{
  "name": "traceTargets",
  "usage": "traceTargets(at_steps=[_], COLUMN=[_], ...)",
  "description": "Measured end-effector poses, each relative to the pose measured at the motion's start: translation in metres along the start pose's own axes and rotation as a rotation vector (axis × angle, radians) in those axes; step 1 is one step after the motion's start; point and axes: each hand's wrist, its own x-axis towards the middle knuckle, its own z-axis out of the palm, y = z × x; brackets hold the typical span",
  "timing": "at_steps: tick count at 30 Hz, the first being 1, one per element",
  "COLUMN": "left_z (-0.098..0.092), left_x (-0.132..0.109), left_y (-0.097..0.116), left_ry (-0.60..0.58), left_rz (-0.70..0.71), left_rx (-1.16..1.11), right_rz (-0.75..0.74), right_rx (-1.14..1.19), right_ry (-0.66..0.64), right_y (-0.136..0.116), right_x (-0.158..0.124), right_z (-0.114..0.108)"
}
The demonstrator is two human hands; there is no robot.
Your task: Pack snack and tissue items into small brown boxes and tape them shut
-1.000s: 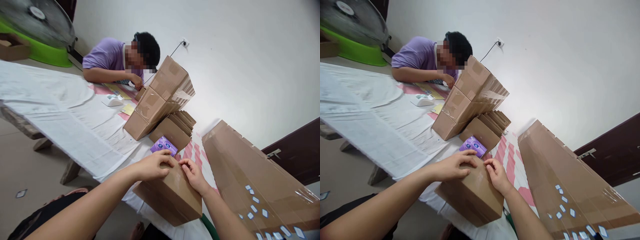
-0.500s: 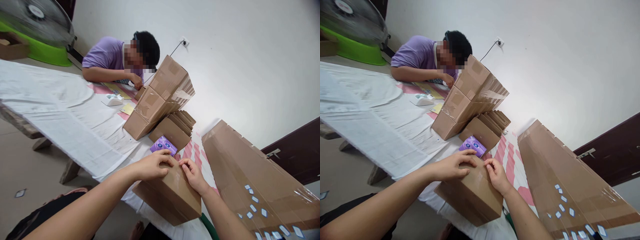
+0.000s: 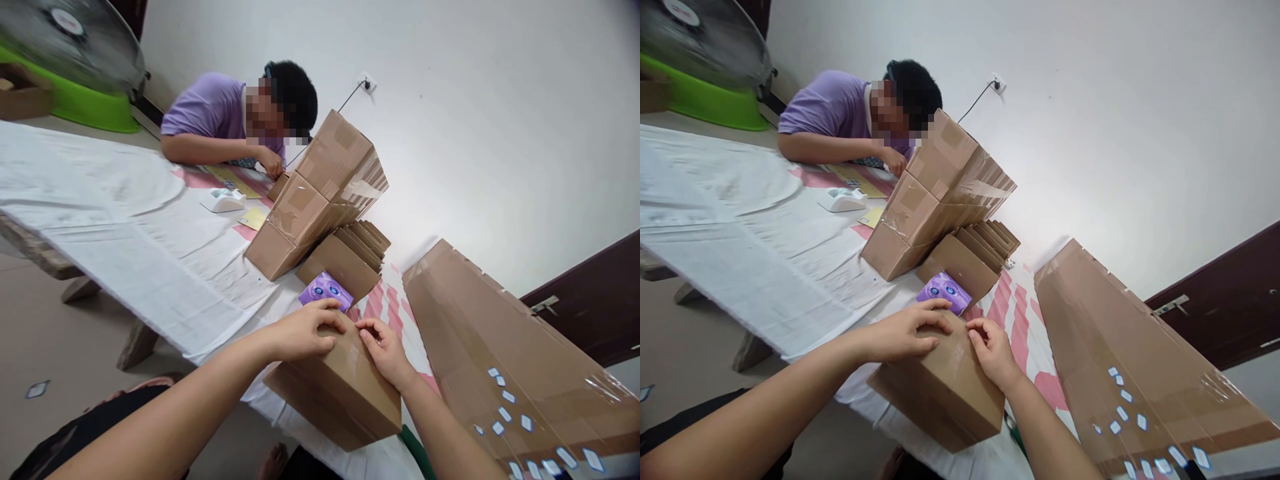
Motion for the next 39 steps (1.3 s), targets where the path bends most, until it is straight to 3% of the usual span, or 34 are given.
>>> traceTargets(at_steps=[5,11,18,23,27,33,37,39], left_z=[0.000,0.000,0.000,-0.001,-0.002,-0.001,-0.001,-0.001], left_x=[0.000,0.000,-0.001,-0.001,-0.001,0.000,0.000,0.000], left_y=[0.000,0.000,0.000,0.001,0.003,0.000,0.000,0.000], left_ry=[-0.001,0.009,0.009,-0.009,-0.011,-0.002,-0.006,-0.011], left_rz=[0.003,0.001,0.003,-0.002,-0.013,0.005,0.058,0.099], left_rx=[0.010,0.005,-0.001,-0.004,0.000,0.006,-0.014,-0.019], right_rz=[-0.054,-0.002,-0.234,-0.244,-0.129,-0.064,-0.251,-0.348], right_rx=[0.037,-0.035,-0.331,-0.090,0.201,0.230,0.001,-0.118], right_ry=[0.005,0.033,0.013,0.213,0.311,0.215,-0.034,-0.069], right_y=[-0.001,-0.003,-0.012,-0.010,-0.008,-0.014,-0.025,-0.029], right_x=[0.000,0.004,0.006,0.000,-0.006,-0.020,-0.023,-0.022], right_z=[0.000,0.000,0.001,0.001,-0.001,-0.006,-0.005,-0.004])
